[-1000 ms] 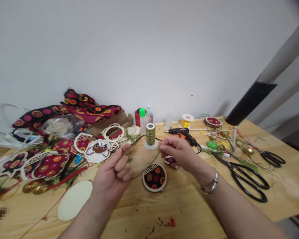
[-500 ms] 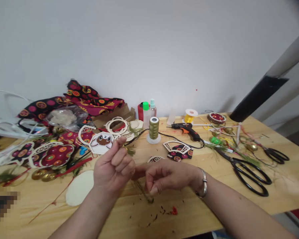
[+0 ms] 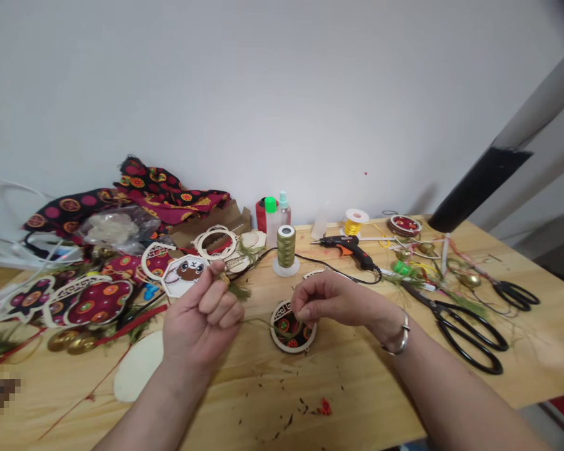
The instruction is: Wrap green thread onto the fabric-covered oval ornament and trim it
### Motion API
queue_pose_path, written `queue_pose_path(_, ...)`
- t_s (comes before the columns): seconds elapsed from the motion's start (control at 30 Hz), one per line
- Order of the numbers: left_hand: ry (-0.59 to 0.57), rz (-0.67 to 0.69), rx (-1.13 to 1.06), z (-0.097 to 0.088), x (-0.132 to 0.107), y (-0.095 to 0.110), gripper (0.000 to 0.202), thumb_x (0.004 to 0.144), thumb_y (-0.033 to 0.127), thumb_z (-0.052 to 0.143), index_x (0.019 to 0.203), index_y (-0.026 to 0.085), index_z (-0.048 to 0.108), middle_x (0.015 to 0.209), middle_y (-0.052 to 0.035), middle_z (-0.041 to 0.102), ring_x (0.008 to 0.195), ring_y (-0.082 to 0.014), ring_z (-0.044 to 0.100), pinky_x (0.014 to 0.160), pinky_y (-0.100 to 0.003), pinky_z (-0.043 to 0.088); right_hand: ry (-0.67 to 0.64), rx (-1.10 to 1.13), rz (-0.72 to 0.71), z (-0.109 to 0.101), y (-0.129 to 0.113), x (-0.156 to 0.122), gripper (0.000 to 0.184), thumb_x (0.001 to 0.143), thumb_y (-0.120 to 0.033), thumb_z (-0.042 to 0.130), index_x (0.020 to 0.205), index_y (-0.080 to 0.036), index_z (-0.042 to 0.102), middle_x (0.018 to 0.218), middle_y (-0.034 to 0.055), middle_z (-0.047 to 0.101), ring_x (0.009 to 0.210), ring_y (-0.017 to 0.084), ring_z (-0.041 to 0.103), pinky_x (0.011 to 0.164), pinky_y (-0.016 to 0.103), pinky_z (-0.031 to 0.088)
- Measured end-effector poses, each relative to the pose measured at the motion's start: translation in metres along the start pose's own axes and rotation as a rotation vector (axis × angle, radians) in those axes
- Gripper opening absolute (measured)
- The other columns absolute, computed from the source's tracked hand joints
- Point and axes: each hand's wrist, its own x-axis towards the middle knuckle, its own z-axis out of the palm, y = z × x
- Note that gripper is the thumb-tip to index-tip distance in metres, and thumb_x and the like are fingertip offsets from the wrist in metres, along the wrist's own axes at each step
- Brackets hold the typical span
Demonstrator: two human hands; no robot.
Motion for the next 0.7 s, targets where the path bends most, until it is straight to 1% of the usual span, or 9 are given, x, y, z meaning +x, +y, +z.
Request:
queue_pose_path(0.13,0.006,-0.009,0.027,-0.002,0.002,-0.001,0.036,0.094,0.016,0.027,0.085,0.012,0.061,0.048,0.0104,0.01,0.037,-0.0068,0.007,0.034,-0.021,0.009,0.058,-0.045,-0.009,-0.004,-0.004,-0.002,0.011,0.073,-0.023,0.064,0.072,-0.013,0.06,0.063,-0.0023,0.057,0.056,0.007,0.052,0.056,0.02,0.042)
queue_pose_path(0.23,0.039,-0.023,0.05,-0.003,0.003,-0.002,0.035,0.094,0.015,0.028,0.086,0.012,0.062,0.049,0.0101,0.009,0.038,-0.0071,0.007,0.035,-0.022,0.009,0.113,-0.11,-0.006,-0.006,-0.008,-0.003,0.007,0.074,-0.019,0.061,0.071,-0.013,0.061,0.061,-0.0028,0.057,0.052,0.005,0.047,0.053,0.018,0.038)
queue_pose_path(0.4,0.105,-0.041,0.126,-0.002,0.002,-0.003,0.028,0.091,0.016,0.036,0.085,0.013,0.063,0.05,0.0101,0.008,0.04,-0.0072,0.007,0.035,-0.021,0.011,0.176,-0.121,-0.011,-0.006,-0.013,-0.005,0.008,0.072,-0.02,0.062,0.068,-0.013,0.061,0.056,-0.0044,0.054,0.048,0.004,0.042,0.049,0.019,0.034)
queue_pose_path(0.5,0.152,-0.078,0.248,-0.001,0.003,-0.008,0.019,0.088,0.02,0.046,0.085,0.014,0.064,0.049,0.0108,0.01,0.04,-0.0066,0.007,0.035,-0.02,0.012,0.192,-0.101,-0.023,-0.005,-0.014,-0.005,0.008,0.072,-0.019,0.062,0.067,-0.013,0.059,0.056,-0.0048,0.052,0.048,0.004,0.041,0.047,0.018,0.033)
queue_pose_path(0.57,0.167,-0.117,0.366,-0.001,0.003,-0.013,0.016,0.084,0.025,0.053,0.087,0.014,0.065,0.047,0.0116,0.015,0.04,-0.0057,0.008,0.036,-0.019,0.013,0.195,-0.099,-0.035,-0.004,-0.015,-0.005,0.008,0.072,-0.019,0.061,0.066,-0.014,0.059,0.055,-0.005,0.051,0.047,0.004,0.04,0.046,0.018,0.033)
queue_pose_path(0.63,0.166,-0.162,0.502,-0.002,0.003,-0.02,0.021,0.082,0.03,0.058,0.093,0.014,0.066,0.046,0.0118,0.02,0.04,-0.005,0.01,0.037,-0.018,0.013,0.193,-0.115,-0.043,-0.003,-0.014,-0.005,0.009,0.073,-0.018,0.061,0.066,-0.014,0.058,0.055,-0.0048,0.051,0.048,0.004,0.041,0.047,0.018,0.034)
queue_pose_path(0.7,0.15,-0.199,0.65,-0.003,0.001,-0.026,0.028,0.079,0.034,0.061,0.098,0.014,0.066,0.045,0.011,0.025,0.04,-0.0047,0.015,0.039,-0.019,0.013,0.179,-0.164,-0.06,-0.002,-0.013,-0.005,0.008,0.074,-0.019,0.061,0.068,-0.014,0.06,0.058,-0.0035,0.054,0.052,0.006,0.045,0.052,0.019,0.038)
